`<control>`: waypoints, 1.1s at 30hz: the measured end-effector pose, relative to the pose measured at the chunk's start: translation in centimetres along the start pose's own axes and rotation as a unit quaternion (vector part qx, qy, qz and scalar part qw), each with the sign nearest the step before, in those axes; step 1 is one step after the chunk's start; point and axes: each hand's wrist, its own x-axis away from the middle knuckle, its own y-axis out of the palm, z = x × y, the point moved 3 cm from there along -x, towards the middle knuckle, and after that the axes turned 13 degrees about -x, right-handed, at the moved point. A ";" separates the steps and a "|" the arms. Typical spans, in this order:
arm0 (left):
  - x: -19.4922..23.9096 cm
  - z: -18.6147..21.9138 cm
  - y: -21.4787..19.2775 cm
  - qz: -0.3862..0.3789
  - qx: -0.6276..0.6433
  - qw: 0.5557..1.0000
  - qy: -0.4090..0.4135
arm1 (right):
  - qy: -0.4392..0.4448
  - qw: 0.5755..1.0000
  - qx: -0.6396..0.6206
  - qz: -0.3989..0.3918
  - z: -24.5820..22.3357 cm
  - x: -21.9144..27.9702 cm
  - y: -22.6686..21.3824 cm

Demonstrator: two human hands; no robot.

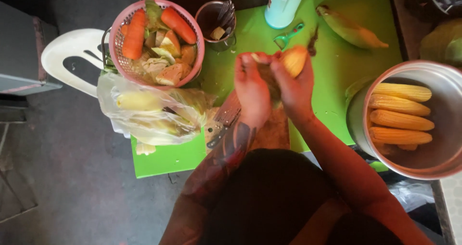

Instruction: The person shucks corn cobs by hand on a green table, placing the husks into a plastic bag. They then walk to a food stall counter, handle packaged food items, and retrieve cash from a drawer before returning to the table to continue shucking corn.

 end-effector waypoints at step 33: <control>1.5 0.0 -0.6 -0.402 -0.641 0.646 -0.102 | 0.009 0.989 -0.057 0.139 -4.1 -3.6 -1.8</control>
